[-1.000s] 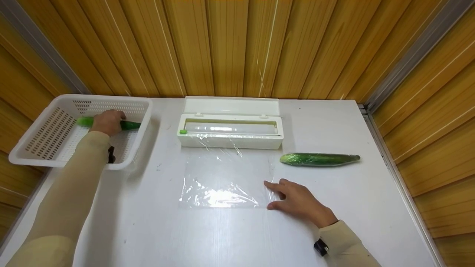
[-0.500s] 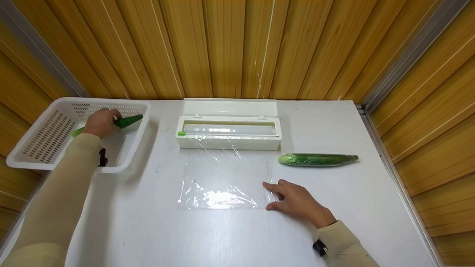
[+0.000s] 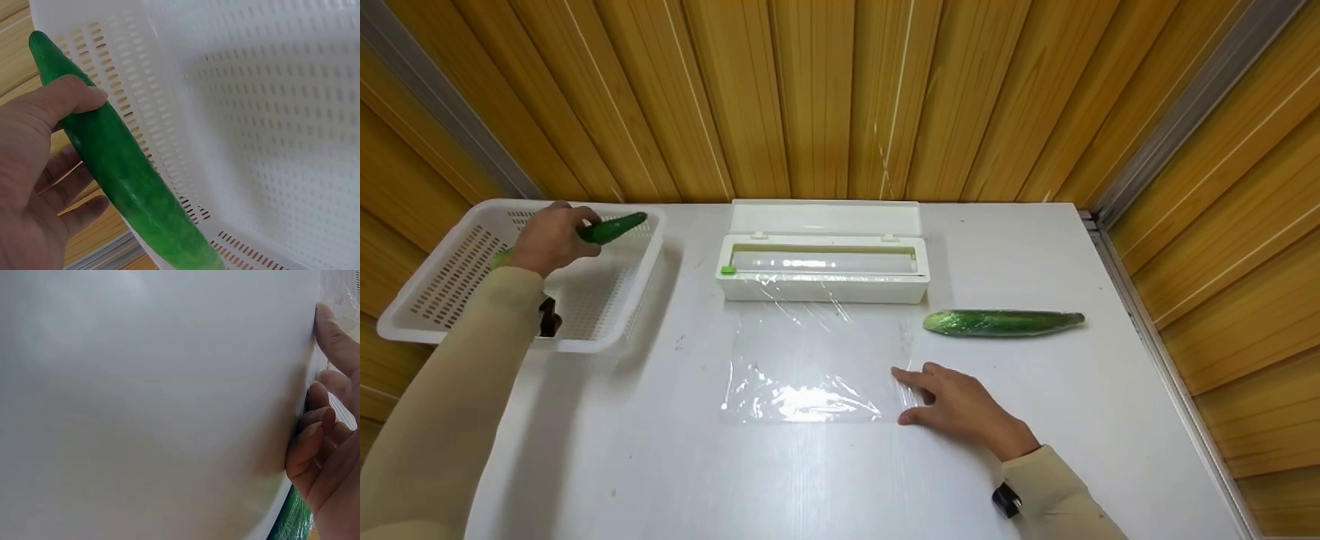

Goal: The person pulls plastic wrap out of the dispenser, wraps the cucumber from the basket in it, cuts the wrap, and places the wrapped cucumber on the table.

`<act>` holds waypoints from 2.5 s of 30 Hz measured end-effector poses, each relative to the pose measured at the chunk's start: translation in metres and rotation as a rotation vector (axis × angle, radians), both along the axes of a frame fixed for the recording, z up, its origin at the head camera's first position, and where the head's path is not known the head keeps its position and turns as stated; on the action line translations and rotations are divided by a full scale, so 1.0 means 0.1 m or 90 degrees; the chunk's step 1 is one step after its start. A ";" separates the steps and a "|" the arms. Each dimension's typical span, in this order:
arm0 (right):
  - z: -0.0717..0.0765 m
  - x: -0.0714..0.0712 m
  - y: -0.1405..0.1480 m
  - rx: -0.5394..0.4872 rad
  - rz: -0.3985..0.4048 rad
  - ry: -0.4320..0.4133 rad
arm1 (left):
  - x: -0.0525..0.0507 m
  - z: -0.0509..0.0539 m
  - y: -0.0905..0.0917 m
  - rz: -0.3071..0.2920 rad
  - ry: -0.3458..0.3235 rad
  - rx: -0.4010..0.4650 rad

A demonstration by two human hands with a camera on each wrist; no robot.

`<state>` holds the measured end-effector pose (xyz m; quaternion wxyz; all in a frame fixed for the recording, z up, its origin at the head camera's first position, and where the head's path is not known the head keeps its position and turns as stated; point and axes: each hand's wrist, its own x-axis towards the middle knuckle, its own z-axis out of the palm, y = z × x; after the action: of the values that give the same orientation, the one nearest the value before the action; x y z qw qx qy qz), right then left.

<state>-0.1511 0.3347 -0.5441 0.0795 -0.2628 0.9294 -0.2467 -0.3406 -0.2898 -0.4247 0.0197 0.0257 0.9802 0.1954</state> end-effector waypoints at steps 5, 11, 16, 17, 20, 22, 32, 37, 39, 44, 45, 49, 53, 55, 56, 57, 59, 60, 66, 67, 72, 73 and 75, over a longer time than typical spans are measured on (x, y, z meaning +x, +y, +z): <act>0.00 0.01 0.00 -0.005 0.009 0.016 | 0.05 0.14 0.04 0.000 -0.003 0.016; -0.01 0.02 0.00 -0.021 0.013 0.028 | 0.10 0.26 0.09 -0.024 0.029 0.040; -0.01 0.01 0.00 -0.015 0.010 0.024 | 0.16 0.30 0.13 -0.037 0.063 0.065; -0.01 0.01 0.00 -0.012 0.009 0.020 | 0.17 0.30 0.14 -0.038 0.069 0.072; 0.01 0.00 -0.01 -0.010 0.007 0.013 | 0.21 0.31 0.17 -0.038 0.085 0.096; 0.02 0.00 -0.01 -0.010 0.005 0.008 | 0.23 0.31 0.20 -0.041 0.095 0.105; 0.01 0.01 -0.01 0.004 -0.007 0.000 | 0.40 0.36 0.51 -0.102 0.201 0.066; 0.02 0.01 -0.02 -0.007 -0.013 0.018 | 0.53 0.36 0.79 -0.151 0.255 0.086; 0.02 0.02 -0.03 -0.013 -0.013 0.023 | 0.58 0.35 0.91 -0.172 0.272 0.093; 0.01 0.02 -0.02 -0.010 -0.015 0.014 | 0.71 0.30 1.20 -0.223 0.296 0.102; 0.01 0.01 -0.02 -0.007 -0.016 0.009 | 0.73 0.29 1.25 -0.233 0.299 0.102; 0.01 0.00 -0.02 -0.008 -0.019 -0.002 | 0.81 0.24 1.44 -0.264 0.311 0.102; 0.01 0.00 -0.01 -0.007 -0.024 -0.007 | 0.89 0.18 1.62 -0.286 0.320 0.109; 0.01 0.00 -0.01 -0.004 -0.027 -0.011 | 0.93 0.14 1.72 -0.301 0.320 0.113; 0.01 0.01 -0.01 -0.004 -0.028 -0.014 | 0.96 0.11 1.77 -0.309 0.320 0.116; 0.01 0.01 -0.01 -0.003 -0.029 -0.015 | 0.98 0.08 1.82 -0.317 0.319 0.118; 0.01 0.01 -0.01 -0.001 -0.032 -0.017 | 1.01 0.01 1.92 -0.335 0.318 0.123; 0.01 0.01 -0.01 0.000 -0.032 -0.014 | 1.03 -0.02 1.97 -0.343 0.315 0.129; -0.01 0.00 -0.04 0.010 -0.023 -0.010 | 1.11 -0.21 2.24 -0.384 0.290 0.141; -0.01 0.00 -0.04 0.012 -0.023 -0.013 | 1.13 -0.24 2.28 -0.389 0.283 0.139; 0.00 0.00 -0.04 0.018 -0.028 -0.017 | 1.19 -0.36 2.48 -0.403 0.238 0.131; 0.00 0.00 -0.03 0.019 -0.029 -0.017 | 1.20 -0.37 2.52 -0.407 0.228 0.133; 0.01 0.00 -0.03 0.020 -0.030 -0.020 | 1.23 -0.40 2.60 -0.417 0.208 0.140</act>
<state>-0.1513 0.3321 -0.5435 0.0922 -0.2357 0.9376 -0.2382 -0.2179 -0.0298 -0.4650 -0.0785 0.3707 0.8834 0.2757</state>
